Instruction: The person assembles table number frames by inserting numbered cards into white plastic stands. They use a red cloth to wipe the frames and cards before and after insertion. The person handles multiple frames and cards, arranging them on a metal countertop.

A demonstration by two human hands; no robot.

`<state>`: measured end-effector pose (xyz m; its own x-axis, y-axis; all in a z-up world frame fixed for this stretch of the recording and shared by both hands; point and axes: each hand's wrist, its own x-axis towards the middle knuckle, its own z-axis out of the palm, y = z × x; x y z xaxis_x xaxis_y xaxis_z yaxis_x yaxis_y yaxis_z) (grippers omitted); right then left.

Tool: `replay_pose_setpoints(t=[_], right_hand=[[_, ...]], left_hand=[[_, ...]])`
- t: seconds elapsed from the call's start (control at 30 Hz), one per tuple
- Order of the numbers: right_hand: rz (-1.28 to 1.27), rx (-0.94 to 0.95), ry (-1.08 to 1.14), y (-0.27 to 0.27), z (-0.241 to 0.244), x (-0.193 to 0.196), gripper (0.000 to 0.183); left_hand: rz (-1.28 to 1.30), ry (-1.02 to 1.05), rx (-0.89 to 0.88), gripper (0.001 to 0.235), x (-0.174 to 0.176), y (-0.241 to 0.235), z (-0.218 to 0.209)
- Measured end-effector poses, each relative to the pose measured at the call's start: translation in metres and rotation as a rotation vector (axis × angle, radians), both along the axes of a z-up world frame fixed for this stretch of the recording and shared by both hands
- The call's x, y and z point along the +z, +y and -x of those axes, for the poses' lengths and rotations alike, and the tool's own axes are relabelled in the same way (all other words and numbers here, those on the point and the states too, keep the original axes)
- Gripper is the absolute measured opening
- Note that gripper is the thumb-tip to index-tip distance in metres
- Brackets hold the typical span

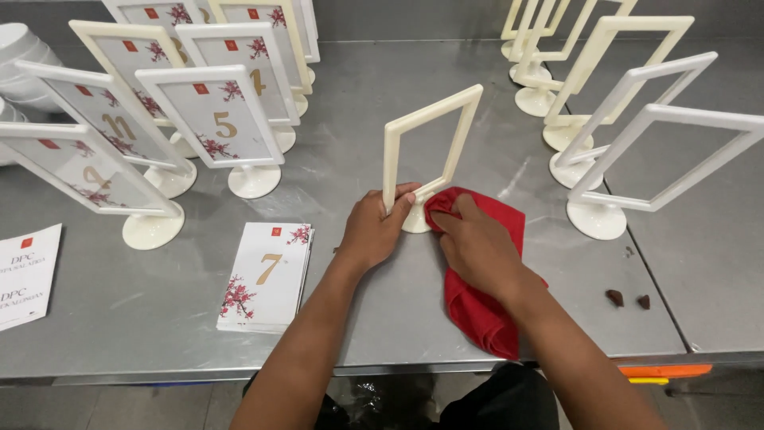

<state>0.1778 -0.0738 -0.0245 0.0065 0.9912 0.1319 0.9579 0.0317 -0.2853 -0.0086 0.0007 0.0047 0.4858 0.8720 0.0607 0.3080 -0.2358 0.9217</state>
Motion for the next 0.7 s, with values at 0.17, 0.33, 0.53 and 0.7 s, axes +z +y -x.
replay_pose_setpoints(t=[0.17, 0.33, 0.53, 0.7], right_hand=[[-0.049, 0.06, 0.081, -0.013, -0.002, -0.009, 0.038], [-0.094, -0.028, 0.196, -0.017, -0.004, -0.014, 0.042], [-0.082, 0.005, 0.148, -0.007, -0.002, -0.014, 0.038], [-0.041, -0.014, 0.062, 0.023, -0.002, -0.011, 0.039]], left_hand=[[-0.025, 0.015, 0.015, 0.044, -0.002, -0.004, -0.001], [-0.036, -0.018, 0.012, 0.047, -0.007, -0.006, -0.001], [-0.055, -0.012, 0.011, 0.044, -0.007, -0.008, -0.001], [-0.046, -0.033, 0.0, 0.046, -0.005, -0.007, -0.001]])
